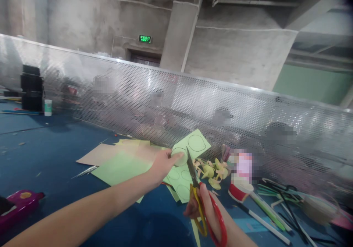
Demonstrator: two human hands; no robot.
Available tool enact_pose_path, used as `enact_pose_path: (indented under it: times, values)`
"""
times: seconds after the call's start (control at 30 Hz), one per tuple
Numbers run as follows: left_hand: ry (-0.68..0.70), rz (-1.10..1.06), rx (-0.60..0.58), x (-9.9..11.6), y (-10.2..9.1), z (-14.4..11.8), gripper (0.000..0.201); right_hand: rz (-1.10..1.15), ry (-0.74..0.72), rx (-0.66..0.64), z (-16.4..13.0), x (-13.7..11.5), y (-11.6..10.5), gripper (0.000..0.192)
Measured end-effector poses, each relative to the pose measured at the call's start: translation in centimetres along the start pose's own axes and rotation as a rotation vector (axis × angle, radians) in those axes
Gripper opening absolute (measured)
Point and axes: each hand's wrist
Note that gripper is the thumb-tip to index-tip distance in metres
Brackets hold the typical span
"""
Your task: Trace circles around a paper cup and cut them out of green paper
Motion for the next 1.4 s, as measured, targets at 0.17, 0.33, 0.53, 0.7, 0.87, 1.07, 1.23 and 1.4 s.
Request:
enact_pose_path:
  times: [0.17,0.33,0.53,0.7,0.87,1.07,1.23,1.4]
  values:
    - [0.01,-0.007,-0.054,0.4,0.3,-0.4,0.039,0.021,0.025,0.019,-0.1,-0.6,-0.1,0.072]
    - [-0.001,0.068,-0.06,0.7,0.6,-0.8,0.037,0.022,0.011,-0.005,0.1,-0.3,-0.4,0.07]
    - [-0.016,0.091,-0.121,1.5,0.8,-1.4,0.035,0.039,-0.038,-0.014,0.1,0.1,-0.8,0.065]
    - [-0.01,0.082,-0.139,1.3,0.6,-1.3,0.034,0.053,-0.019,-0.018,0.0,-0.3,-0.7,0.063]
    - [-0.019,0.051,-0.173,1.2,0.5,-1.2,0.034,0.081,-0.001,0.005,0.0,-0.3,-0.6,0.062]
    - [-0.042,0.063,-0.173,1.3,0.5,-1.1,0.034,0.126,0.034,-0.01,-0.1,-0.2,-0.4,0.061]
    - [-0.035,0.049,-0.181,1.1,0.4,-1.0,0.035,0.185,0.065,0.002,-0.1,-0.1,-0.1,0.061]
    - [-0.056,0.031,-0.194,0.8,0.3,-0.8,0.037,0.238,0.104,0.028,0.1,0.1,0.1,0.061]
Point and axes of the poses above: each hand's wrist, its own z-axis towards the middle knuckle, its own y-axis out of the palm, x = y × z, and after that the axes turned 2 degrees about x, right-handed
